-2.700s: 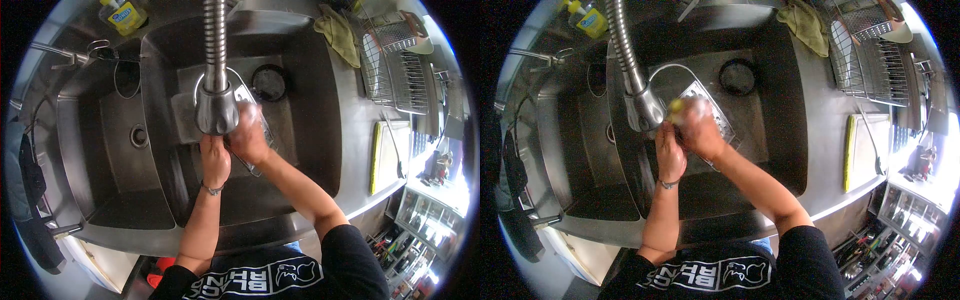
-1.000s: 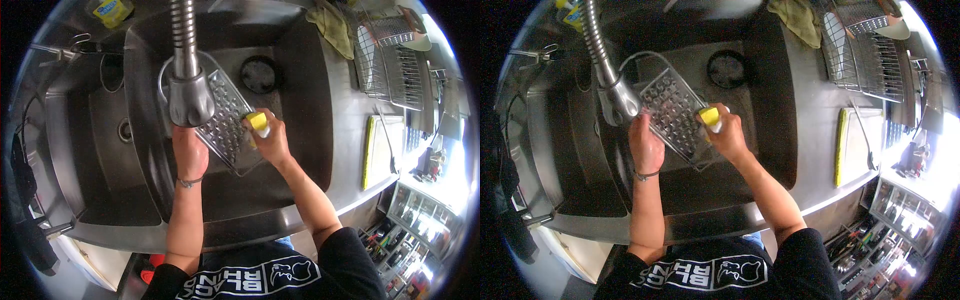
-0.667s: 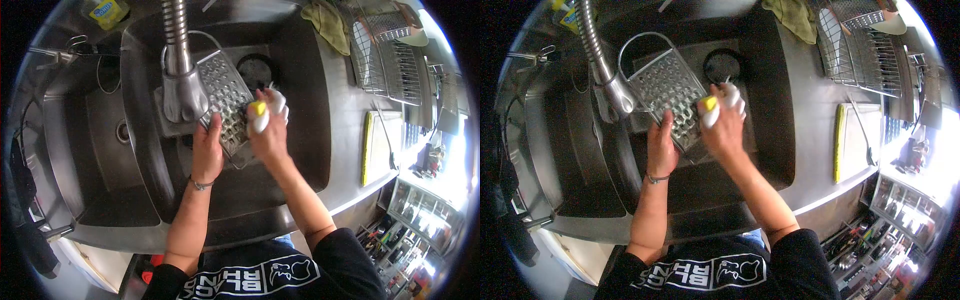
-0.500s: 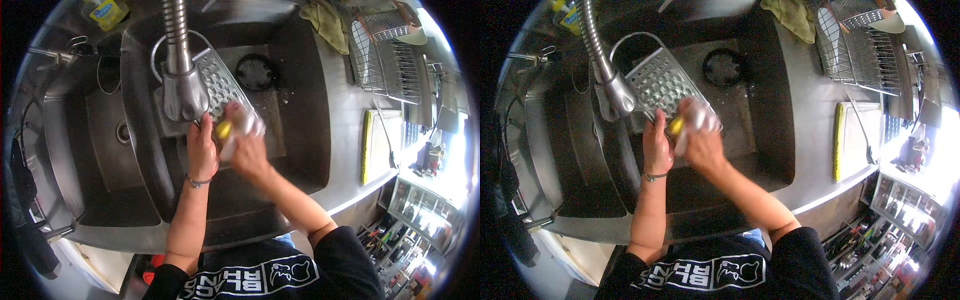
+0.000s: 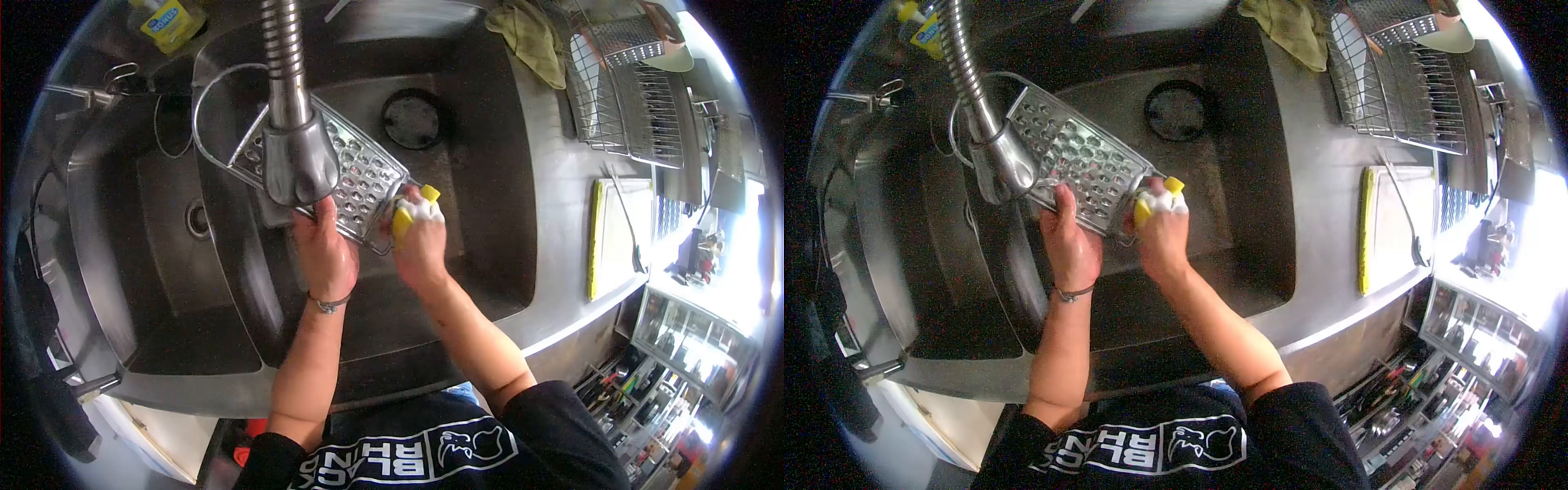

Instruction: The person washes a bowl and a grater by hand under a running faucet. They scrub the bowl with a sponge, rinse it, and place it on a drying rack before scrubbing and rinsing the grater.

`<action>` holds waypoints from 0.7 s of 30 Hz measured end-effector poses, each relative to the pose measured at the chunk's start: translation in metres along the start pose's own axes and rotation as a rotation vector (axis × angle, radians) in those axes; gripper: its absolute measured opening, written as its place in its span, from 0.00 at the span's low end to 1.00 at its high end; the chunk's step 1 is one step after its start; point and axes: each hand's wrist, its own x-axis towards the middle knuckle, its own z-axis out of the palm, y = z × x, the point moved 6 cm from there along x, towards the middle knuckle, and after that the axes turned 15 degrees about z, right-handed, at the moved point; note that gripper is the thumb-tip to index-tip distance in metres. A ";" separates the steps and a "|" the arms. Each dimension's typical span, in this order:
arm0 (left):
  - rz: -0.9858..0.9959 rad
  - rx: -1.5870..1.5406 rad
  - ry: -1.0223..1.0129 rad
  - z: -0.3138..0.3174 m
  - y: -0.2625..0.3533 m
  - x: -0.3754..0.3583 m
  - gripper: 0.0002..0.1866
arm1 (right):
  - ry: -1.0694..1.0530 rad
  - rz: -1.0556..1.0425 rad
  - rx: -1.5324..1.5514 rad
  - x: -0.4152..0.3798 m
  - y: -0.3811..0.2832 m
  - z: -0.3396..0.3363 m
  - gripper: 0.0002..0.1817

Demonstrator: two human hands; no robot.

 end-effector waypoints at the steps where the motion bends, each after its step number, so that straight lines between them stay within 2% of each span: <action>1: 0.007 -0.018 0.006 0.002 0.001 0.000 0.15 | -0.001 -0.002 0.003 0.006 0.006 0.000 0.13; 3: 0.027 0.019 0.023 -0.005 0.000 0.001 0.15 | 0.294 -0.283 -0.470 0.007 -0.004 -0.003 0.12; 4: 0.050 0.054 0.041 -0.009 0.000 0.001 0.16 | 0.304 -0.596 -0.803 -0.001 -0.019 0.007 0.15; 5: 0.052 0.052 0.043 -0.010 0.001 0.001 0.16 | 0.302 -0.597 -0.805 -0.002 -0.026 0.009 0.15; 7: 0.133 0.034 -0.013 -0.006 0.007 0.003 0.17 | 0.144 -0.242 -0.660 0.004 -0.026 0.010 0.18; 8: 0.135 0.030 -0.014 -0.006 0.007 0.003 0.17 | 0.157 -0.112 -0.636 0.004 -0.027 0.002 0.19; 9: 0.128 0.030 -0.008 -0.007 0.007 0.003 0.17 | 0.155 -0.116 -0.642 0.002 -0.026 0.005 0.19; 11: 0.122 0.027 -0.001 -0.008 0.005 0.003 0.18 | 0.143 -0.173 -0.334 -0.010 -0.014 0.007 0.17; 12: 0.126 0.015 0.011 -0.010 0.004 0.005 0.18 | 0.068 -0.193 -0.330 -0.013 0.005 0.014 0.17; 13: 0.127 0.006 0.027 -0.013 0.004 0.005 0.19 | 0.116 -0.357 -0.388 -0.006 0.028 0.007 0.17; 15: 0.089 0.019 0.048 -0.012 0.007 0.005 0.19 | 0.169 -0.400 -0.586 -0.011 0.025 0.013 0.16; 17: 0.105 0.251 0.138 -0.023 0.007 0.003 0.22 | 0.238 -0.037 -0.729 -0.011 0.006 0.010 0.16; 18: 0.146 0.120 0.116 -0.011 0.010 0.005 0.22 | 0.251 -0.032 -0.815 -0.010 -0.001 0.006 0.15; 19: 0.148 0.119 0.116 -0.023 0.008 0.007 0.22 | 0.177 -0.180 -0.573 -0.007 -0.012 0.005 0.20; 20: 0.182 0.359 -0.012 -0.038 0.005 0.011 0.21 | 0.101 -0.175 -0.267 0.007 -0.021 -0.011 0.22; 21: 0.216 0.595 -0.141 -0.043 0.004 0.013 0.20 | 0.116 -0.292 -0.518 0.007 -0.044 -0.019 0.24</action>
